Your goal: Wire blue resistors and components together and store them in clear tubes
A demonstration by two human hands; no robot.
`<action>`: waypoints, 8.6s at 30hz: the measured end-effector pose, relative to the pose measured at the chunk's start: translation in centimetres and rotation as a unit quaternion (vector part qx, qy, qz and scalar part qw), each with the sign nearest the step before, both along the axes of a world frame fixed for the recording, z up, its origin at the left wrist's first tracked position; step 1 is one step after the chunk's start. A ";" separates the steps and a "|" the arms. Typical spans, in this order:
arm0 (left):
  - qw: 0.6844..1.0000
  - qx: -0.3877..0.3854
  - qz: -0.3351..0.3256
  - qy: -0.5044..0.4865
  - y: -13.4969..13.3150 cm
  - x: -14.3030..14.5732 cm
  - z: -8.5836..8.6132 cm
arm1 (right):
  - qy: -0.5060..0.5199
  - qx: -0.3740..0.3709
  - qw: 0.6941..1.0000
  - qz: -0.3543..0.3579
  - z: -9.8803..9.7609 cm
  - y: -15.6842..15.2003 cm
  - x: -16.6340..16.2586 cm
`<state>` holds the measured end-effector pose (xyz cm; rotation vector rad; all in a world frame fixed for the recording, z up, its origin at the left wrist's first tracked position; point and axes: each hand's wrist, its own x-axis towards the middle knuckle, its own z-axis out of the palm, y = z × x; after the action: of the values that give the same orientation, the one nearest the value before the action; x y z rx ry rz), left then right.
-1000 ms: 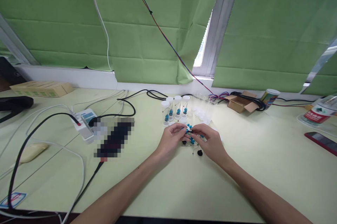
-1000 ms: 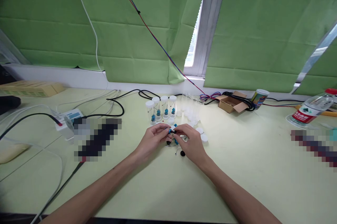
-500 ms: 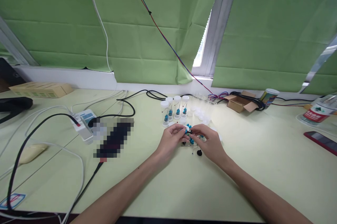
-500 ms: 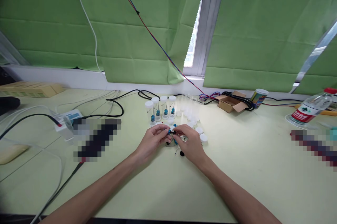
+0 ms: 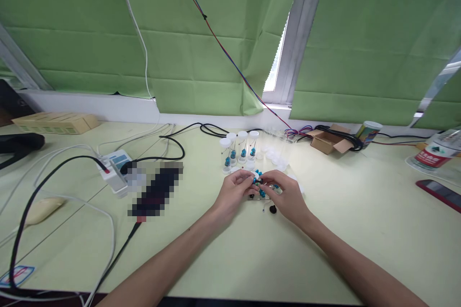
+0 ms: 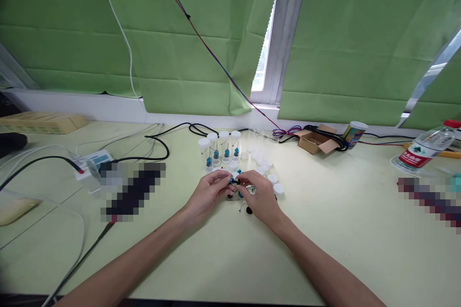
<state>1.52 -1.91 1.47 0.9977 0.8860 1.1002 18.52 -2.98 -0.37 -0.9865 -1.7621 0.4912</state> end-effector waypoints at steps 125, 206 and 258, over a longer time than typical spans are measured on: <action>0.994 0.102 -0.023 0.036 -0.3 0.0 0.2 | 0.081 -0.116 0.987 0.083 0.3 -0.4 -0.2; 0.988 0.134 -0.023 0.072 -0.6 0.0 0.4 | 0.081 -0.142 0.984 0.067 0.2 -0.4 -0.1; 0.983 0.158 -0.021 0.086 -0.5 0.1 0.0 | 0.028 -0.170 0.983 0.060 0.6 -0.4 -0.1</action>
<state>1.60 -2.42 1.51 1.3846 0.8377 1.1539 18.43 -3.33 0.28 -1.0920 -1.7253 0.9110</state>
